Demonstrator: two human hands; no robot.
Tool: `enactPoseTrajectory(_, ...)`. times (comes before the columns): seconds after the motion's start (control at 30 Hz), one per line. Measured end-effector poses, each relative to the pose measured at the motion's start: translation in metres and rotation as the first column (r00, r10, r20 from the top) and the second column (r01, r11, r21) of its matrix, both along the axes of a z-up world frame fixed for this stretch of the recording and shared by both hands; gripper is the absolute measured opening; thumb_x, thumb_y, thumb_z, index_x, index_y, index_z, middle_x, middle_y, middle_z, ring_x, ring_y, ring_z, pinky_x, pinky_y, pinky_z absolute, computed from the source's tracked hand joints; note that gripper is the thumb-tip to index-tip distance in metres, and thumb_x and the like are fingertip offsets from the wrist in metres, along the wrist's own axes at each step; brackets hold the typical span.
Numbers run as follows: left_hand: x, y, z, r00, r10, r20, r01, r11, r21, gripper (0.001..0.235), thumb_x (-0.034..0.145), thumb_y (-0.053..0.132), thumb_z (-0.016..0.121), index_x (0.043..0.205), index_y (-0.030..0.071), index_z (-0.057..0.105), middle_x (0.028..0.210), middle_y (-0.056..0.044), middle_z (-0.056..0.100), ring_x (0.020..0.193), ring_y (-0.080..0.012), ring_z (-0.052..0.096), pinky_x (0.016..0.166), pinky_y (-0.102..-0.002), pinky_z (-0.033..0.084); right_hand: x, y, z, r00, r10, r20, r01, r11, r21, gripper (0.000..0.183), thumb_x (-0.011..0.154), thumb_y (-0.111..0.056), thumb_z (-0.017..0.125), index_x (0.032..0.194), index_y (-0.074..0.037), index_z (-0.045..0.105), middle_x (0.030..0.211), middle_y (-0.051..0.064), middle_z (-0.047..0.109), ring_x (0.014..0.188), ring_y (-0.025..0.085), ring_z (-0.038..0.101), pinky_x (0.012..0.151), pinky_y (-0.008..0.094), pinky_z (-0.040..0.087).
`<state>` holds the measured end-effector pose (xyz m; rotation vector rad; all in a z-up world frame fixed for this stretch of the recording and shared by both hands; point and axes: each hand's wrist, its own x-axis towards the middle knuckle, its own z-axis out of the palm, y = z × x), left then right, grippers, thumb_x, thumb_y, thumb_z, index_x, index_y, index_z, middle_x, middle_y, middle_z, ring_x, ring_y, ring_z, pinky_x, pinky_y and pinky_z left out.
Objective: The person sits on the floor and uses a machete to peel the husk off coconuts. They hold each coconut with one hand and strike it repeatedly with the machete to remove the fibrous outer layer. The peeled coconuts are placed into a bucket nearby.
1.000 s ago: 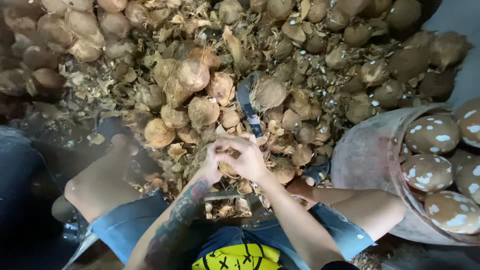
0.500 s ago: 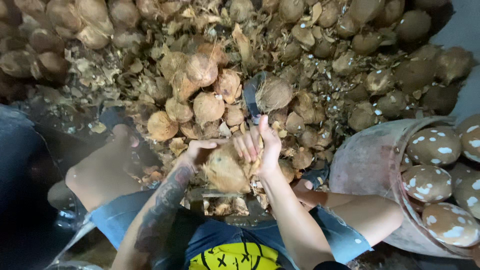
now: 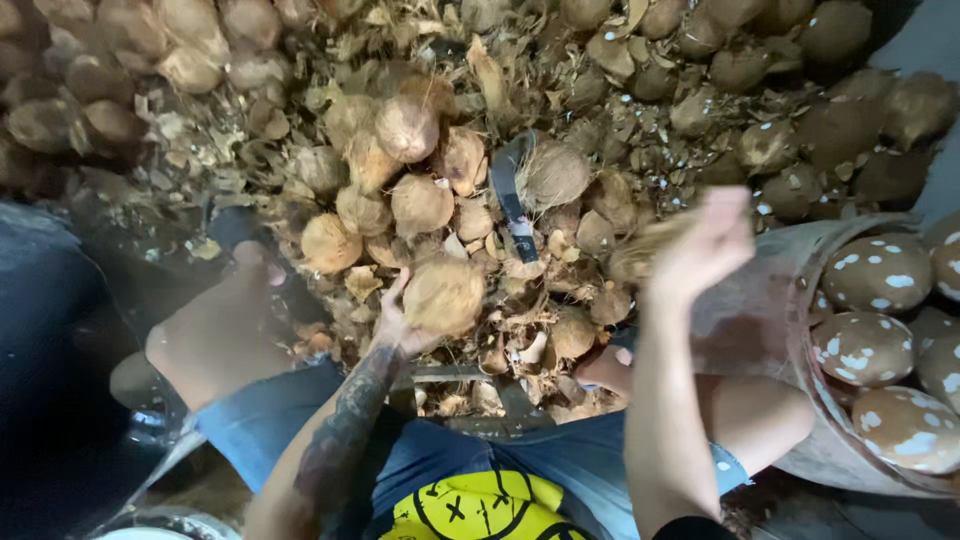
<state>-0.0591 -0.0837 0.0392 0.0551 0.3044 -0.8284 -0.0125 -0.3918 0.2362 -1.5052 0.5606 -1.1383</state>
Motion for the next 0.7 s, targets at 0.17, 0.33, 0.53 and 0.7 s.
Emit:
enactPoseTrajectory(0.17, 0.007, -0.025, -0.003, 0.978, 0.159, -0.136, -0.075, 0.875, 0.479, 0.071, 0.077, 0.060, 0.082, 0.123, 0.007, 0.074, 0.113, -0.021, 0.078, 0.098, -0.0354, 0.075, 0.098, -0.053, 0.059, -0.049, 0.138, -0.129, 0.517, 0.197, -0.833, -0.845, 0.272, -0.461, 0.076, 0.086, -0.085, 0.059, 0.127, -0.022, 0.069, 0.070, 0.014, 0.060, 0.074, 0.036, 0.075, 0.071, 0.046, 0.056)
enactPoseTrajectory(0.33, -0.001, -0.022, -0.024, 0.955, 0.146, -0.258, 0.046, 0.787, 0.615, 0.055, 0.077, 0.046, 0.085, 0.116, 0.007, 0.079, 0.108, -0.015, 0.081, 0.096, -0.0336, 0.077, 0.091, -0.050, 0.061, -0.062, 0.142, -0.180, 0.703, 0.397, -0.590, -0.621, -0.061, -0.781, 0.026, 0.094, -0.039, 0.058, 0.107, -0.018, 0.066, 0.082, 0.009, 0.052, 0.079, 0.032, 0.063, 0.080, 0.043, 0.045)
enactPoseTrajectory(0.53, -0.007, -0.037, -0.017, 0.960, 0.155, -0.232, 0.023, 0.786, 0.618, 0.066, 0.079, 0.051, 0.085, 0.125, 0.005, 0.074, 0.121, -0.020, 0.076, 0.110, -0.0391, 0.072, 0.099, -0.058, 0.057, -0.047, 0.137, -0.185, 0.701, 0.482, -0.526, -0.702, 0.335, -0.629, 0.009, 0.085, -0.008, 0.059, 0.084, -0.014, 0.066, 0.070, 0.008, 0.062, 0.066, 0.033, 0.065, 0.069, 0.043, 0.052)
enactPoseTrajectory(0.7, -0.001, -0.057, -0.012, 0.963, 0.189, -0.195, -0.049, 0.827, 0.560, 0.083, 0.079, 0.053, 0.085, 0.143, 0.004, 0.064, 0.141, -0.023, 0.065, 0.131, -0.0439, 0.061, 0.112, -0.064, 0.048, -0.026, 0.104, -0.182, 0.797, 0.362, -0.483, -0.534, 0.797, -0.282, 0.010, 0.099, -0.018, 0.067, 0.091, -0.017, 0.073, 0.066, 0.009, 0.071, 0.060, 0.028, 0.071, 0.054, 0.034, 0.051)
